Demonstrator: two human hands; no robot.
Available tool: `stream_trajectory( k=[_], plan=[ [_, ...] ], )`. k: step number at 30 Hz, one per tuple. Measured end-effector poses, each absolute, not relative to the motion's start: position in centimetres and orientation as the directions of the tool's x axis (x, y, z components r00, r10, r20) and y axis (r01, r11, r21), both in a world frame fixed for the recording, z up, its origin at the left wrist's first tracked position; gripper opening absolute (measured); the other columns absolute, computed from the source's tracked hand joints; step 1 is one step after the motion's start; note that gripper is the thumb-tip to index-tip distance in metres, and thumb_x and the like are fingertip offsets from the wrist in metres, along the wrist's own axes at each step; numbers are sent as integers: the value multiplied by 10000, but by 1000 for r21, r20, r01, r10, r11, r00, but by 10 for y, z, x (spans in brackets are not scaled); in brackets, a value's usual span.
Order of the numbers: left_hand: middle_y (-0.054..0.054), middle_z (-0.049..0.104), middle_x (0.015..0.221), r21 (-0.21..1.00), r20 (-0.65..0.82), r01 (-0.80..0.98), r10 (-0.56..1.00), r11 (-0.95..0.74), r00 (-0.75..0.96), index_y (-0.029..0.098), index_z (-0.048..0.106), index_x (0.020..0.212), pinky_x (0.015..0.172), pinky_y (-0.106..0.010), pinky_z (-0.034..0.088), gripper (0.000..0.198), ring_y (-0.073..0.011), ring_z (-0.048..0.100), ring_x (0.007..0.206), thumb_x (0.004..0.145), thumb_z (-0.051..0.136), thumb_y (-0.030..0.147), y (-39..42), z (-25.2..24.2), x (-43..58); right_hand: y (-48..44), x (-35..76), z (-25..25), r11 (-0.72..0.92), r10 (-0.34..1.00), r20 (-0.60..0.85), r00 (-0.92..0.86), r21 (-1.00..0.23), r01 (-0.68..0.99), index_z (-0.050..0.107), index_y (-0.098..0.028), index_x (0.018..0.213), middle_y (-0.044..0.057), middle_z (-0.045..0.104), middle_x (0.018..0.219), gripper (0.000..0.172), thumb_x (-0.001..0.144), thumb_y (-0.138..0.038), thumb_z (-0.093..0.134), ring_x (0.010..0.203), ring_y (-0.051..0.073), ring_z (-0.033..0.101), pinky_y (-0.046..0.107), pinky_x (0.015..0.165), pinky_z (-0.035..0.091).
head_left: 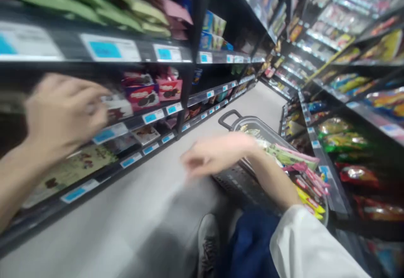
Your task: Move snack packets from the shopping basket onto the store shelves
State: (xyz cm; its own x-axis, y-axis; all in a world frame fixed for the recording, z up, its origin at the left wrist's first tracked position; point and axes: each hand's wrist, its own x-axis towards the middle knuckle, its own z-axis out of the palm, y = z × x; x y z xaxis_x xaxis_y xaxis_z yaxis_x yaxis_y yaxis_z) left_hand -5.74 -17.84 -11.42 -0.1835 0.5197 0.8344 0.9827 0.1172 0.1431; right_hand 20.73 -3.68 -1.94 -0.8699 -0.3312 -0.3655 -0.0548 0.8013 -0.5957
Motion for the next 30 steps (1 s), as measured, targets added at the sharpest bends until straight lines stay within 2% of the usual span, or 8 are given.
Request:
stream_trajectory(
  k=[2, 5, 7, 9, 13, 20, 26, 30],
  plan=[
    [-18, 669, 1003, 72, 831, 994, 547, 84, -106, 161, 712, 1027, 942, -434, 493, 252, -211, 608, 1047, 939, 498, 262, -189, -127, -56, -1, 234, 13, 837, 60, -233, -971, -518, 176, 618, -159, 813, 9, 666, 670, 331, 943, -460, 570, 590, 103, 607, 210, 584, 461],
    [-16, 682, 1007, -54, 752, 979, 637, -197, 169, 208, 714, 1055, 865, -355, 477, 280, -193, 587, 1007, 941, 459, 233, -188, -145, -45, 43, 272, 23, 759, 552, -55, -832, -378, 529, 608, -153, 831, 21, 662, 632, 401, 949, -529, 528, 537, 117, 604, 219, 537, 457],
    [-27, 693, 1025, -89, 694, 932, 650, -351, 311, 237, 707, 1070, 836, -341, 451, 322, -199, 574, 1009, 927, 432, 149, -186, -160, -35, 66, 292, 5, 684, 718, 11, -696, -195, 703, 627, -148, 797, 28, 661, 602, 341, 881, -478, 637, 498, 118, 589, 228, 535, 457],
    [-35, 693, 1005, -93, 632, 902, 675, -421, 380, 255, 699, 1046, 815, -344, 425, 352, -209, 571, 982, 898, 426, 88, -186, -176, -23, 82, 305, -26, 546, 825, -107, -555, -102, 831, 649, -143, 762, 37, 657, 581, 293, 775, -417, 753, 488, 127, 590, 228, 510, 460],
    [-32, 674, 911, -42, 514, 874, 740, -484, 434, 253, 682, 969, 747, -345, 393, 325, -212, 569, 856, 876, 435, 65, -193, -203, -8, 94, 309, -89, 314, 811, -477, -338, -133, 940, 673, -140, 865, 64, 697, 683, 280, 635, -232, 806, 551, 172, 641, 245, 461, 508],
    [-31, 675, 909, 70, 487, 882, 787, -467, 378, 250, 685, 985, 767, -338, 392, 344, -220, 561, 827, 865, 421, 64, -194, -224, -12, 110, 312, -120, 314, 831, -467, -301, -53, 948, 589, -163, 1237, 71, 714, 866, 668, 584, -87, 708, 628, 166, 657, 240, 514, 531],
    [-29, 680, 901, 94, 474, 886, 803, -454, 361, 251, 691, 957, 772, -331, 395, 362, -223, 567, 832, 848, 411, 50, -193, -227, -15, 114, 325, -96, 348, 830, -477, -288, 40, 937, 682, -137, 1043, 60, 713, 904, 449, 621, -242, 795, 735, 153, 648, 189, 548, 469],
    [-32, 681, 878, 197, 403, 883, 856, -427, 324, 258, 703, 915, 737, -318, 406, 368, -217, 578, 801, 837, 405, 56, -192, -234, -14, 98, 338, -62, 290, 873, -425, -240, 54, 956, 694, -145, 966, 72, 715, 886, 377, 644, -304, 810, 712, 170, 642, 210, 517, 468]
  ],
)
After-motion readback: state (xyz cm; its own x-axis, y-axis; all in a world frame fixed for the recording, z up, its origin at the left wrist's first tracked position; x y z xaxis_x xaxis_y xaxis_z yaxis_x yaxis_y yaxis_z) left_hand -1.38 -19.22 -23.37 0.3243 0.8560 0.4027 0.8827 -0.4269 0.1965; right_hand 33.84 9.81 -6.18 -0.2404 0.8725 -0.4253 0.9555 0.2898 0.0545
